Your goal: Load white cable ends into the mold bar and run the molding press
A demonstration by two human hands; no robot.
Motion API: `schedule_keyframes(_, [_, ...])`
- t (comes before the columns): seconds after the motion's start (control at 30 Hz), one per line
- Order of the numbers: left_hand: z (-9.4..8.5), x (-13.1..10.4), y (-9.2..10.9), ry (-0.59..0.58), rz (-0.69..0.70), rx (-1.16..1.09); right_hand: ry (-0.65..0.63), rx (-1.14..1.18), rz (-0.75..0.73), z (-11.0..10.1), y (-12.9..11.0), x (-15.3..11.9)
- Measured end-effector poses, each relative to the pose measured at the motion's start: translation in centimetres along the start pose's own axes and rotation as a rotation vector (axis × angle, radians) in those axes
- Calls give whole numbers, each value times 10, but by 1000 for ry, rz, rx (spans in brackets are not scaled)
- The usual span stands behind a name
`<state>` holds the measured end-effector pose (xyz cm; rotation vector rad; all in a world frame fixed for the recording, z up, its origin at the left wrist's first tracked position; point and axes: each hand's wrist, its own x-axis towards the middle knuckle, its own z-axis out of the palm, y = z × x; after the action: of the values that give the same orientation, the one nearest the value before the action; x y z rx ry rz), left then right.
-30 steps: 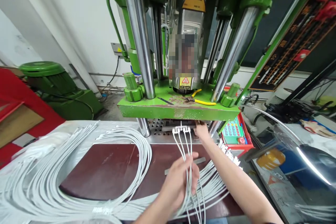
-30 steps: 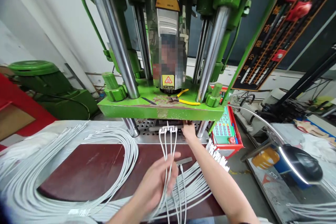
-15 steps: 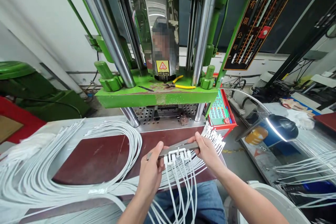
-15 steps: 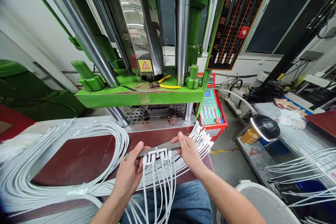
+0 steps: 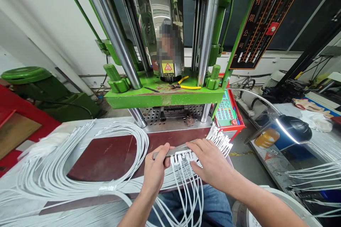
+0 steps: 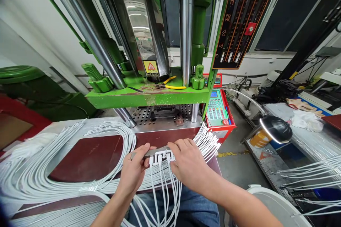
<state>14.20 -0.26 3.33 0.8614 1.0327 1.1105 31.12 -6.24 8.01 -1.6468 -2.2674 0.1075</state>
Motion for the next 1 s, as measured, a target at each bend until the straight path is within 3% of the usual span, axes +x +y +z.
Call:
schedule_keyframes(0.13, [-2,0,-1,-36,15,28,28,-17,-17,5,6,1])
schedule_keyframes(0.33, [-2,1,0,-44,-46,20,-29,118,96,-2,11,2])
schedule_keyframes(0.5, [0,4,-6,-40,-21,44,64,103,-3,-4,-4,0])
schedule_keyframes(0.8, [0,2,-18,-88,89,167,55,-100,-63,9,-26,6])
schedule_keyframes(1.0, [-3,-2,-20,-156,89,221,128,98,11,10,-11,12])
